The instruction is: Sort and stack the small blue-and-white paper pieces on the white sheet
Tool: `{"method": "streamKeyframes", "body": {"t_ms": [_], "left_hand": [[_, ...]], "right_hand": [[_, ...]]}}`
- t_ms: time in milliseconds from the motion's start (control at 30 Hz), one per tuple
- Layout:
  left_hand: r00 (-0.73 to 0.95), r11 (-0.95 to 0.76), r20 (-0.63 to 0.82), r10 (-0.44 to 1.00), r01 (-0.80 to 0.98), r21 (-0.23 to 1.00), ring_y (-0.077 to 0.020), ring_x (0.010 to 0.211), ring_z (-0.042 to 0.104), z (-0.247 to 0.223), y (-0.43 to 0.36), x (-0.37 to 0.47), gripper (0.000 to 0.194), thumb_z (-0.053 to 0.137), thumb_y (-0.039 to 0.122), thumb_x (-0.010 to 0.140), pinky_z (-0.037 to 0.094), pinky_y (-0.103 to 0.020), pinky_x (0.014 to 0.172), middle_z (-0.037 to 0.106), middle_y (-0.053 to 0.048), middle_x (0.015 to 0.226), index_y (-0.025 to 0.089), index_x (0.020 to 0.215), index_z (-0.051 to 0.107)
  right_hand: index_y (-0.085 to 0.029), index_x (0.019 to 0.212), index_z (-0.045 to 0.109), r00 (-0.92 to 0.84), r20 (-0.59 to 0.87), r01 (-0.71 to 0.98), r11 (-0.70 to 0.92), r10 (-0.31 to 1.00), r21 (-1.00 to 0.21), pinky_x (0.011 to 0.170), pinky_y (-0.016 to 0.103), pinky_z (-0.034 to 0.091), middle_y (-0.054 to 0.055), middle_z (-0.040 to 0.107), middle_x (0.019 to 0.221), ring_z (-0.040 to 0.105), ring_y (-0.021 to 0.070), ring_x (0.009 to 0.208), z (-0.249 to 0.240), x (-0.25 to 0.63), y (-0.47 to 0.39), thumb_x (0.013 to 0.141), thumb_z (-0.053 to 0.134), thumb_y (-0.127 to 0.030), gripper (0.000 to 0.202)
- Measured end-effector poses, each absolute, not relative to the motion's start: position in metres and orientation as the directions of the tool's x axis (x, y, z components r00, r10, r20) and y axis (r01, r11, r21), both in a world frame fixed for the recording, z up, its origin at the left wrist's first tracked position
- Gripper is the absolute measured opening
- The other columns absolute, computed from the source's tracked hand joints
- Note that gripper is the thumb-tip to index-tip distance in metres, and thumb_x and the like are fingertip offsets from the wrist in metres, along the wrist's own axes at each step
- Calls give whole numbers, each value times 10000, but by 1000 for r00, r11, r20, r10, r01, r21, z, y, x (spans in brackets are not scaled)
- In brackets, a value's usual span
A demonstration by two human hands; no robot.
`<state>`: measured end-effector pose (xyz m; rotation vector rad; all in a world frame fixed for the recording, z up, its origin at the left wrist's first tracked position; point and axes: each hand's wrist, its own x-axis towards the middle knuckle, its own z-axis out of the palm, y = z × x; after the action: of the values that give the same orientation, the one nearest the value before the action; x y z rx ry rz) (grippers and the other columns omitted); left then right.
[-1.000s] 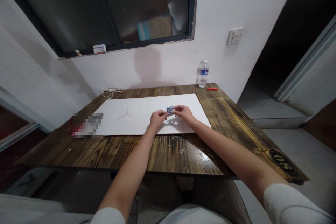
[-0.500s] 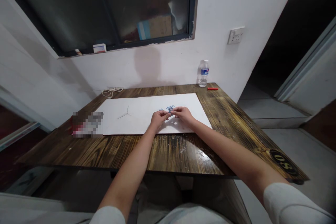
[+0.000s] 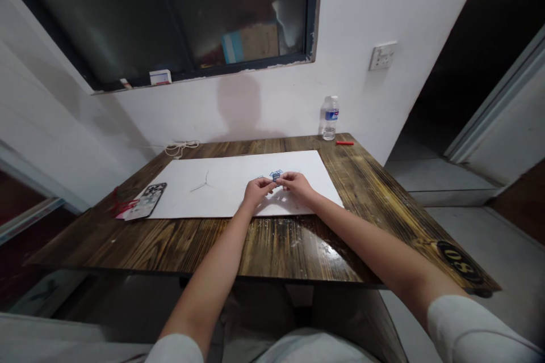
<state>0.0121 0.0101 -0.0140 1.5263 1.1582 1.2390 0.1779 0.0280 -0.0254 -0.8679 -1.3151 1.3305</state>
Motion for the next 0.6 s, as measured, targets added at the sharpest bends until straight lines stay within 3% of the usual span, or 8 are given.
{"method": "streamKeyframes", "body": {"t_ms": [200, 367, 467, 600], "left_hand": [[-6, -224, 226, 974, 111, 968, -111, 526, 535, -13, 10, 13, 380, 807, 488, 560, 394, -231, 515, 641, -18, 613, 155, 703, 693], [-116, -216, 225, 968, 85, 973, -104, 500, 518, -14, 14, 10, 392, 799, 499, 551, 396, -228, 502, 619, -5, 573, 157, 710, 691], [-170, -204, 212, 963, 61, 977, -101, 503, 523, -15, 17, 8, 393, 802, 490, 547, 392, -224, 495, 631, -6, 591, 157, 725, 693], [-196, -195, 199, 960, 41, 980, -98, 506, 528, -17, 19, 6, 404, 810, 483, 539, 382, -218, 486, 643, -8, 612, 155, 747, 697]], "right_hand": [[-160, 727, 663, -223, 206, -127, 182, 953, -975, 557, 244, 377, -25, 599, 612, 481, 95, 529, -25, 179, 28, 604, 764, -510, 385], [-162, 777, 700, -263, 286, 144, 331, 921, -933, 655, 268, 424, 26, 690, 742, 581, 149, 665, -26, 183, 33, 726, 691, -454, 297], [-175, 875, 720, -350, 364, 398, 489, 863, -776, 752, 282, 427, 54, 727, 891, 614, 174, 797, -26, 183, 30, 800, 663, -328, 180], [-169, 992, 708, -538, 411, 612, 677, 735, -409, 829, 291, 400, 86, 719, 964, 598, 200, 926, -23, 177, 16, 848, 637, -264, 187]]}}
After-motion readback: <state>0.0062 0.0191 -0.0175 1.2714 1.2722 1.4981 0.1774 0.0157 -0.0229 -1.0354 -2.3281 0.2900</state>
